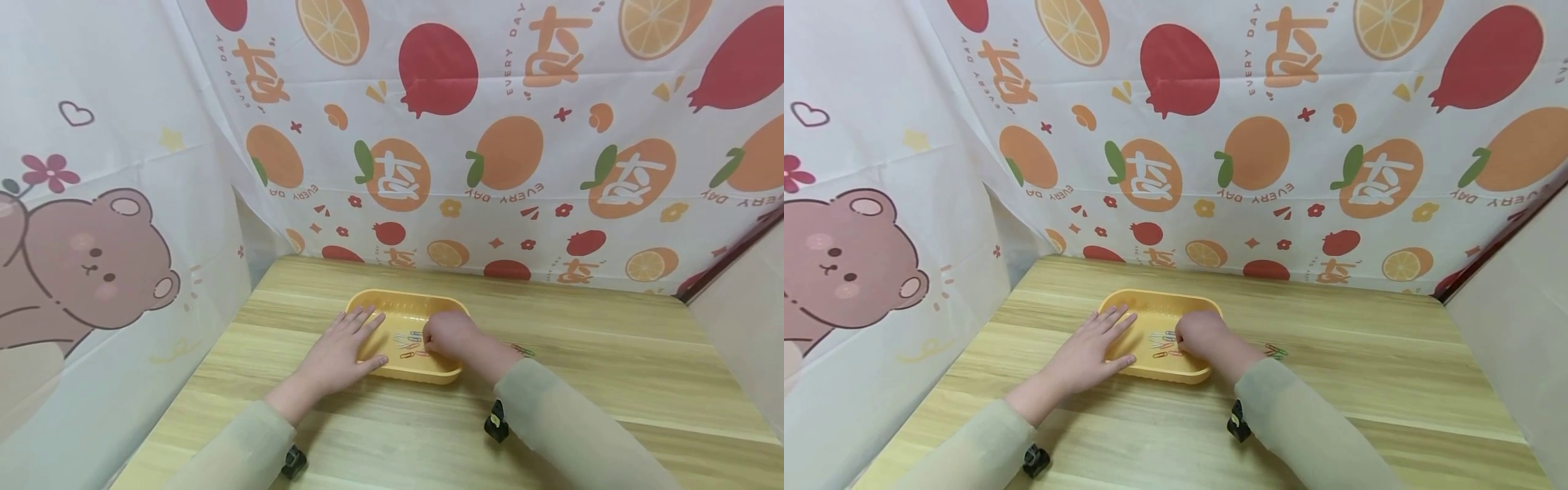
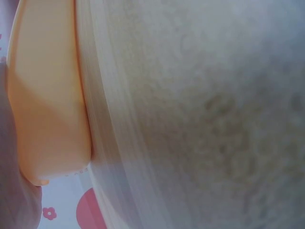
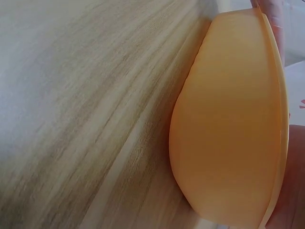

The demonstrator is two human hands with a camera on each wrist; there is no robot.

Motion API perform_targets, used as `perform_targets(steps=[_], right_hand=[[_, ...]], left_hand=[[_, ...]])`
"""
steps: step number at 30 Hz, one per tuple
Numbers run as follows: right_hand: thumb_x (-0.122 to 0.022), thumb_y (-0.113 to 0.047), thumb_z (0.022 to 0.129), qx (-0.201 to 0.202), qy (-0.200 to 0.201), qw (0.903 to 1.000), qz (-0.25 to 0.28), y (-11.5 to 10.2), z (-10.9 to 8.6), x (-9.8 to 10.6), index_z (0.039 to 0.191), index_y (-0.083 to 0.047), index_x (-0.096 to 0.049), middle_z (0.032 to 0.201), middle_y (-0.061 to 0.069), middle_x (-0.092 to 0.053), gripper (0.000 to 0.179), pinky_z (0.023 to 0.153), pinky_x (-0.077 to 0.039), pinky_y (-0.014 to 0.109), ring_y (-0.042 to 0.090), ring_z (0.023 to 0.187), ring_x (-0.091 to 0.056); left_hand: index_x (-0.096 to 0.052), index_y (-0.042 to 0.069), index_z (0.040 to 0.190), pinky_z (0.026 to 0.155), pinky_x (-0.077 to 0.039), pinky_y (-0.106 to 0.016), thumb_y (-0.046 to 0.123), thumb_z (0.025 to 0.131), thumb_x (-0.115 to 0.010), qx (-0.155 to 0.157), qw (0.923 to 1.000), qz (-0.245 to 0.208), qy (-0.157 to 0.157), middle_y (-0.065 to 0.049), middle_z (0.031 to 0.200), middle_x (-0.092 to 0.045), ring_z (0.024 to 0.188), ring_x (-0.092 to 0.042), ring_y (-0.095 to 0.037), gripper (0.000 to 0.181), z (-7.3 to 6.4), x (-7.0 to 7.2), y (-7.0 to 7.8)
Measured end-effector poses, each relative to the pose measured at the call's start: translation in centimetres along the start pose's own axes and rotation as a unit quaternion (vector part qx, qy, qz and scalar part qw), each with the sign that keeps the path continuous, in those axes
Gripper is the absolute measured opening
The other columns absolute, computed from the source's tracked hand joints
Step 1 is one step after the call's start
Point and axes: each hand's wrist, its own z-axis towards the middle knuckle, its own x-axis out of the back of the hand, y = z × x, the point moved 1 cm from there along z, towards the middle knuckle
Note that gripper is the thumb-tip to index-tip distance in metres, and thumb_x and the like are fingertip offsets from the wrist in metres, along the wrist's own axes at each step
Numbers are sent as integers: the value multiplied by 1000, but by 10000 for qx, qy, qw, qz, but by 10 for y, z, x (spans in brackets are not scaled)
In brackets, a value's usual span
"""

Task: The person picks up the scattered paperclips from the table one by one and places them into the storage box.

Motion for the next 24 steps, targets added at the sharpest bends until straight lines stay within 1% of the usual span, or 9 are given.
perform_targets(steps=[5, 8, 12, 13, 17, 20, 24], right_hand=[[-77, -26, 85, 39, 75, 10000, 38, 0, 1, 0, 74, -24, -75, 75, -13, -66, 12, 74, -51, 33, 10, 70, -58], [-76, -26, 85, 46, 111, 9999, 34, 1, 2, 0, 77, -24, -76, 78, -13, -68, 9, 77, -51, 33, 10, 74, -61], [-76, -28, 86, 8, 131, 9998, 150, 2, 2, 3, 83, -25, -79, 84, -13, -71, 5, 81, -53, 34, 11, 80, -64], [-77, -29, 86, 24, 139, 9997, 191, 2, 2, 4, 85, -25, -79, 86, -12, -71, 6, 82, -53, 34, 11, 82, -65], [-76, -32, 87, 90, 166, 9991, 378, 2, -1, 7, 91, -25, -81, 90, -12, -73, 9, 84, -53, 35, 11, 85, -65], [-75, -33, 88, 87, 176, 9981, 586, 3, -3, 8, 97, -24, -81, 88, -12, -71, 13, 81, -52, 32, 9, 80, -62], [-74, -33, 90, 49, 199, 9959, 879, 4, -5, 10, 104, -23, -80, 78, -13, -63, 19, 71, -48, 28, 8, 72, -54]], left_hand=[[-31, 22, 157, 121, -16, -50, 67, 93, -49, 11, 10000, -2, -43, -8, 161, -28, 149, -22, -31, 81, 1, 1, 0], [-31, 22, 157, 121, -16, -50, 67, 93, -49, 22, 10000, -16, -62, -8, 162, -28, 149, -22, -30, 80, 2, 1, -1], [-32, 22, 157, 121, -16, -50, 63, 93, -54, 30, 10000, -52, -30, -8, 161, -28, 149, -23, -31, 79, 2, 1, -1], [-33, 21, 156, 121, -16, -51, 62, 93, -55, 25, 10000, -51, -16, -8, 161, -29, 149, -23, -31, 79, 2, 0, -1], [-32, 22, 157, 121, -17, -52, 65, 93, -51, 20, 10000, 27, -16, -9, 161, -29, 149, -23, -31, 79, 2, 0, -2], [-32, 22, 157, 121, -17, -52, 66, 93, -50, 20, 10000, 30, -22, -9, 161, -28, 149, -23, -31, 79, 2, 1, -2], [-31, 22, 157, 121, -16, -52, 65, 93, -51, 31, 10000, -14, -40, -8, 161, -28, 149, -23, -31, 79, 2, 1, -1]])
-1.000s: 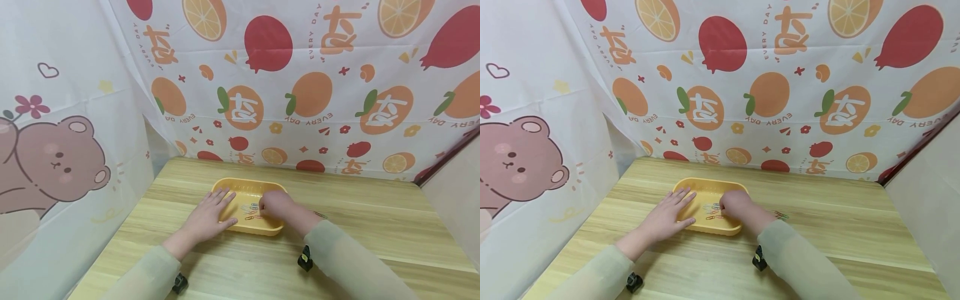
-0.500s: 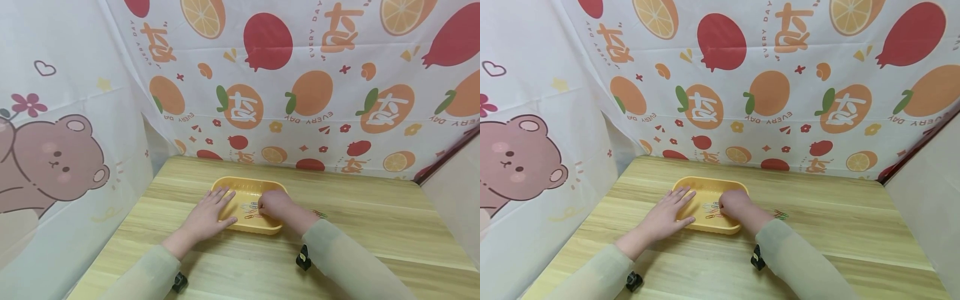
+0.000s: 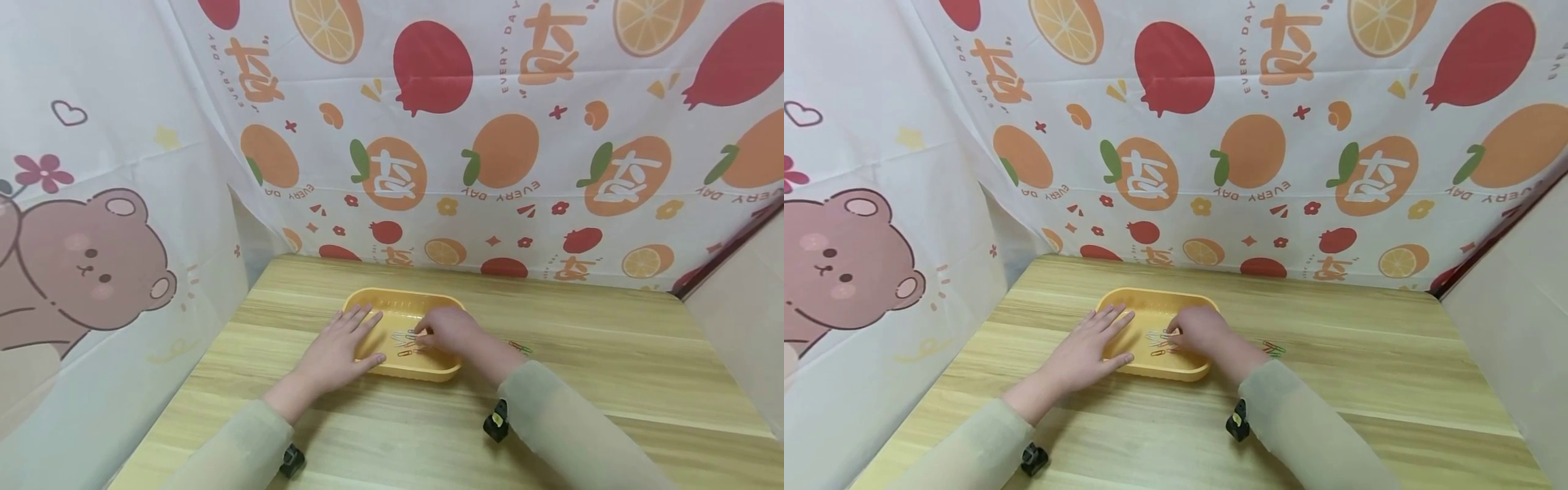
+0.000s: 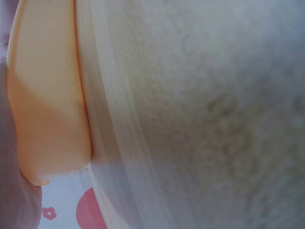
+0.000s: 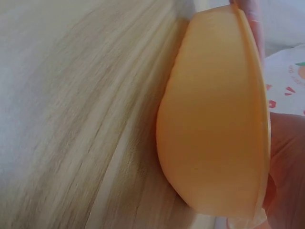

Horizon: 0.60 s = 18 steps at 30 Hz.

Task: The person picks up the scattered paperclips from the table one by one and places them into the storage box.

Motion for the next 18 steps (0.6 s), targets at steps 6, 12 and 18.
perform_targets(steps=[6, 12, 18], right_hand=[[-75, -33, 89, -76, 289, 9982, 514, 4, -6, 6, 112, -20, -78, 79, -10, -60, 26, 72, -47, 30, 10, 75, -53], [-75, -33, 89, -298, 675, 9901, 1193, 10, -16, 12, 116, -19, -76, 87, -9, -65, 31, 69, -47, 30, 11, 78, -53], [-73, -36, 90, -478, 1020, 9801, 1637, 19, -30, 19, 118, -22, -75, 82, -10, -59, 32, 63, -45, 31, 14, 76, -51]], left_hand=[[-33, 21, 156, 121, -17, -53, 60, 93, -57, 2, 9999, -77, 69, -8, 161, -30, 148, -24, -31, 79, 0, -1, 1], [-33, 21, 156, 120, -19, -54, 61, 93, -57, 31, 10000, -58, 67, -8, 161, -30, 148, -24, -32, 79, -1, 0, 2], [-33, 21, 156, 121, -15, -52, 60, 93, -58, 60, 9999, -105, 28, -8, 161, -29, 149, -23, -31, 79, -1, 1, 4]])
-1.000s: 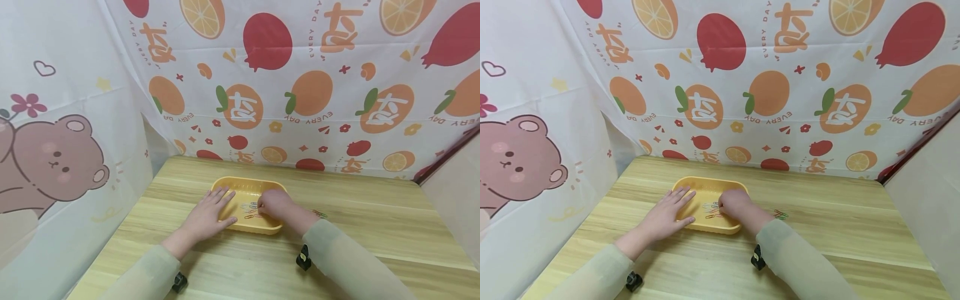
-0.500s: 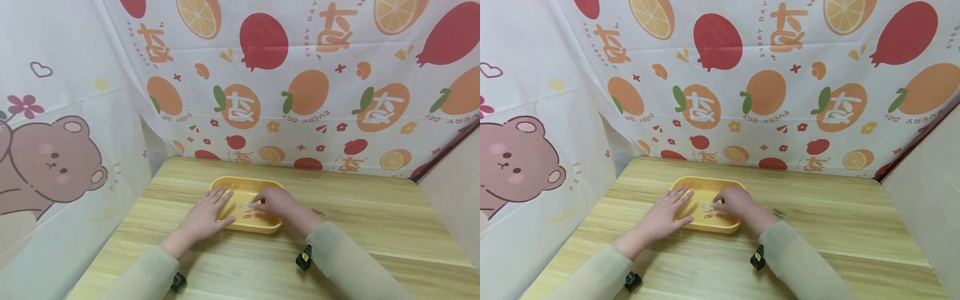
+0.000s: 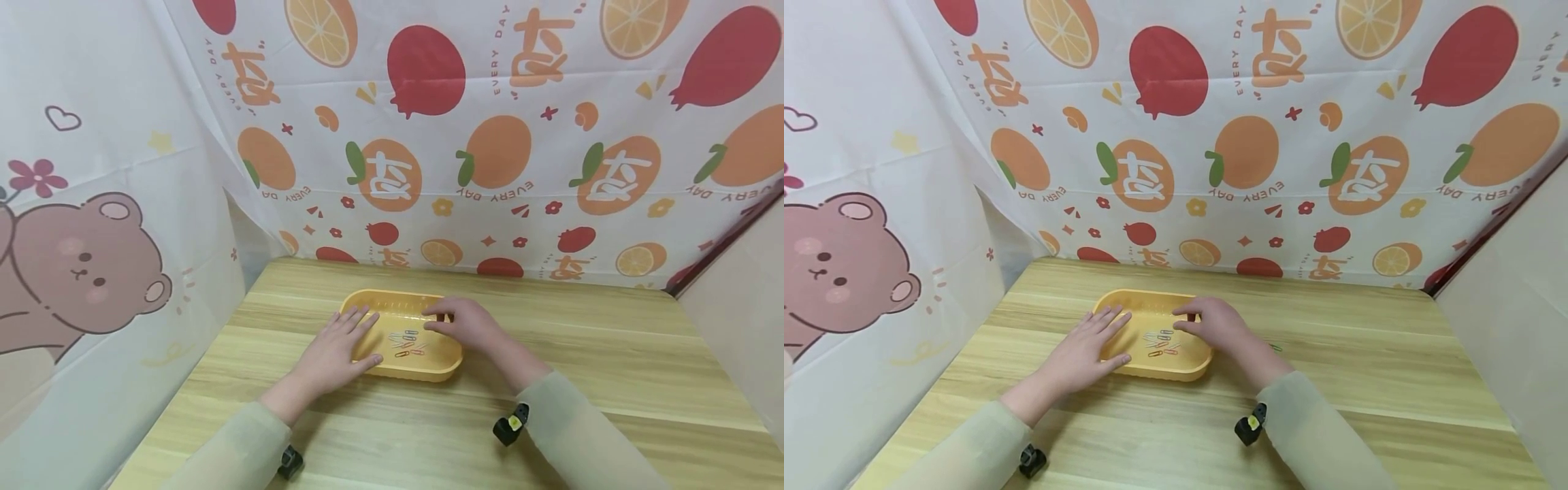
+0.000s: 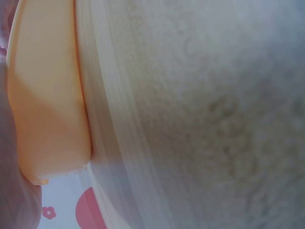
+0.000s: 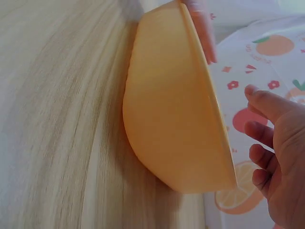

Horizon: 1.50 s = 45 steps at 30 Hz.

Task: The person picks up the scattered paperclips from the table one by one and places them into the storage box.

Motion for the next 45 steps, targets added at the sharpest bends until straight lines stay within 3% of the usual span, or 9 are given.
perform_targets(steps=[13, 19, 32, 38, 45], right_hand=[[-73, -34, 91, -608, 673, 9910, 989, 40, -31, 17, 116, -19, -75, 89, -4, -63, 30, 67, -47, 32, 18, 81, -53], [-71, -34, 92, -821, 809, 9893, 892, 60, -50, 22, 115, -20, -76, 89, -3, -62, 27, 64, -47, 31, 19, 80, -52], [-72, -21, 92, -1069, 853, 9881, 710, 100, -94, 23, 112, -9, -76, 82, -2, -61, 24, 56, -45, 26, 16, 71, -50], [-71, -24, 93, -1276, 832, 9864, 623, 110, -113, 23, 113, -12, -76, 79, -2, -59, 24, 55, -43, 26, 16, 70, -49], [-71, -30, 92, -1328, 928, 9861, 362, 119, -125, 21, 110, -15, -77, 91, -3, -65, 24, 60, -44, 27, 14, 74, -51]], left_hand=[[-32, 21, 157, 121, -16, -52, 60, 93, -58, -16, 10000, -18, 51, -8, 161, -29, 148, -23, -32, 80, 0, -2, -1], [-32, 21, 157, 121, -15, -52, 61, 92, -58, 5, 10000, -37, 53, -8, 161, -29, 148, -24, -31, 80, 0, -1, -2], [-32, 21, 157, 122, -13, -51, 60, 92, -59, -20, 9999, -77, 61, -8, 161, -29, 149, -23, -31, 80, 2, -1, -3], [-32, 20, 157, 122, -13, -50, 60, 92, -59, -43, 9999, -64, 83, -8, 161, -29, 149, -23, -31, 81, 2, -2, -2], [-31, 20, 157, 121, -15, -52, 62, 92, -58, -41, 9999, 9, 96, -9, 161, -29, 149, -23, -32, 82, 1, -3, -3]])
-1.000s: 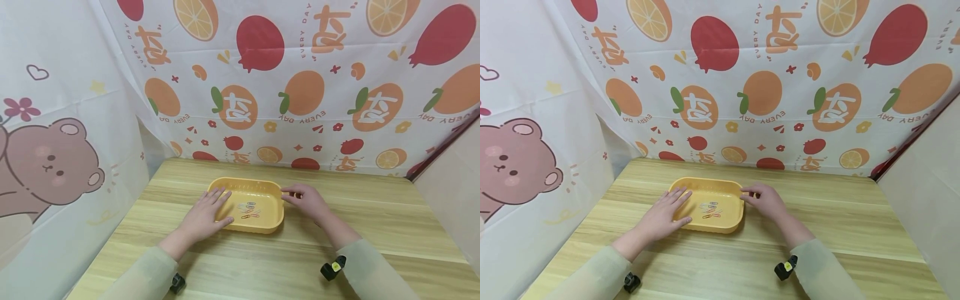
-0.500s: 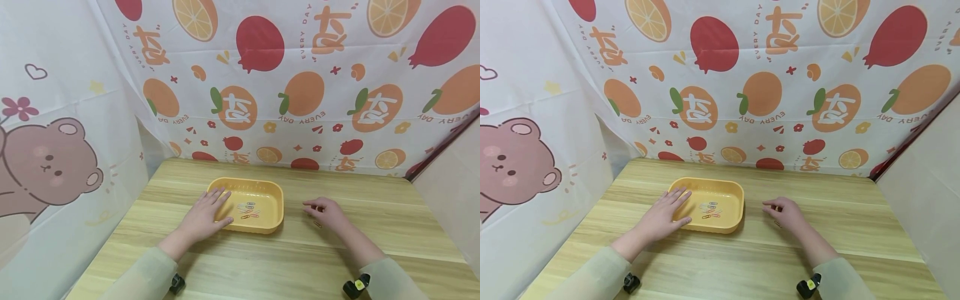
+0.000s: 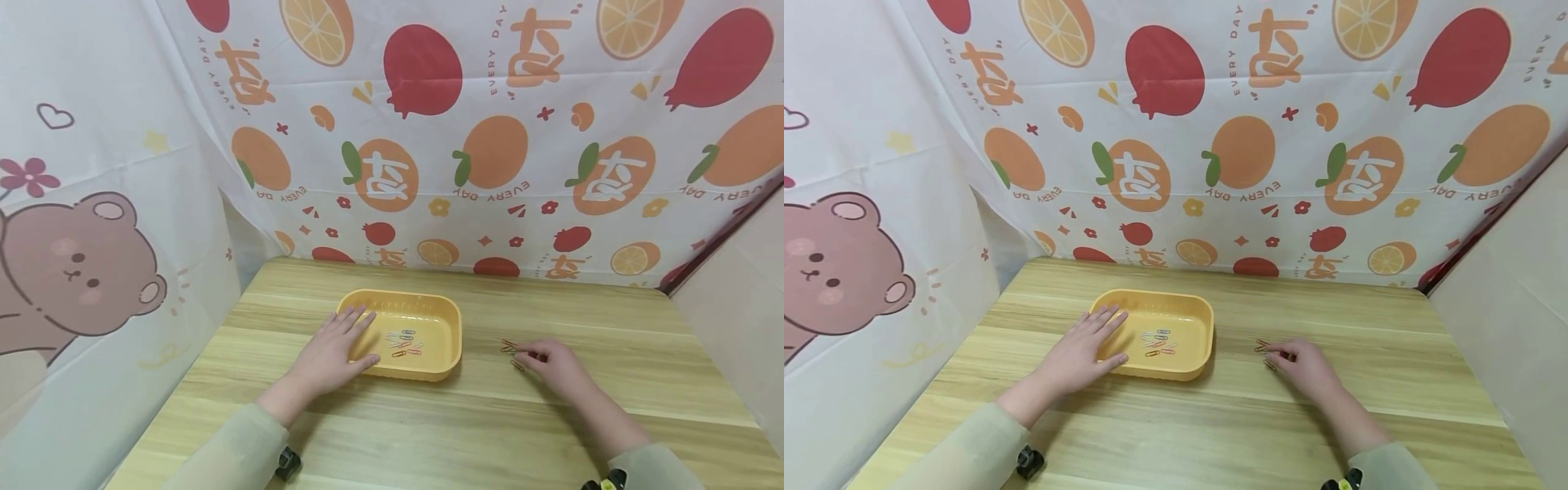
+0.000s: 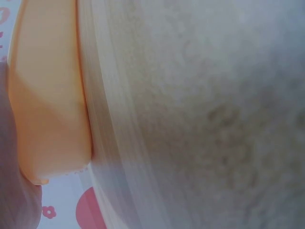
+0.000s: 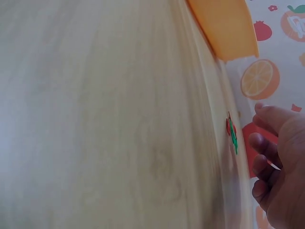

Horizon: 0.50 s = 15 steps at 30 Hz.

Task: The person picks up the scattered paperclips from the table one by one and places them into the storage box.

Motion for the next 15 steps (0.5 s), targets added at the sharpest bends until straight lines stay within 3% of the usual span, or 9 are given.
perform_targets(steps=[9, 15], right_hand=[[-74, -24, 90, 181, -8, 9991, -396, 5, -5, -3, 102, -19, -79, 103, 1, -72, 13, 66, -49, 27, 9, 79, -56], [-74, -23, 90, 134, 1, 9973, -721, 1, -8, -5, 101, -20, -78, 104, 0, -72, 12, 78, -55, 40, 16, 90, -63]], left_hand=[[-32, 20, 157, 121, -15, -52, 63, 92, -56, -4, 10000, 13, 1, -9, 161, -30, 148, -24, -32, 82, 0, -1, -1], [-32, 20, 157, 121, -15, -53, 64, 92, -56, -28, 10000, 54, 15, -10, 161, -30, 148, -24, -33, 82, 0, -2, -1]])
